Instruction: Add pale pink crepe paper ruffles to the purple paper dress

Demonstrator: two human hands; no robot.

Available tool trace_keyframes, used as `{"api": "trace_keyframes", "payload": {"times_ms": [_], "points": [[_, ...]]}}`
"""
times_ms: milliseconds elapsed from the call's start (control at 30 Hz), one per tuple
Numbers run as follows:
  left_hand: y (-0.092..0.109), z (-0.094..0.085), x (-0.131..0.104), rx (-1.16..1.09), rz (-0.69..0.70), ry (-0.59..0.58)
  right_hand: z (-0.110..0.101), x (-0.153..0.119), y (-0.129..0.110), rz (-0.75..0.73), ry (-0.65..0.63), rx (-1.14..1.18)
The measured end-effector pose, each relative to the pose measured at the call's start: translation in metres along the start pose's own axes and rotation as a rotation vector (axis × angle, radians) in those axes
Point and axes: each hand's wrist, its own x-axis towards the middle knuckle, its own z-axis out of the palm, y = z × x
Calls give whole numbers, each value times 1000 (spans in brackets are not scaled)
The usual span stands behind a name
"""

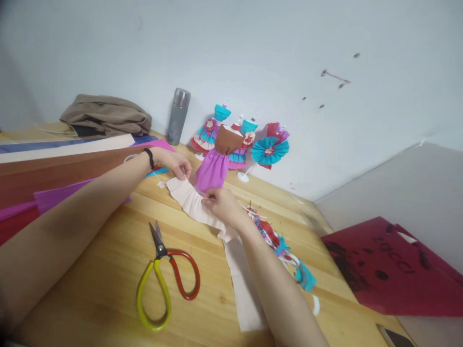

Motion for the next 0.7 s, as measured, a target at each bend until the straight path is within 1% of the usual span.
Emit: {"api": "trace_keyframes", "payload": {"times_ms": [167,500,700], "points": [[-3,-2,0,0,12,4,0,-2,-6,16,21,-47],[2,-1,-3,-7,-21,-18,-5,-3,-6,5,-5,-42],[3,0,-4,-15,-16,15,-6,-3,-4,14,-16,-49]]}}
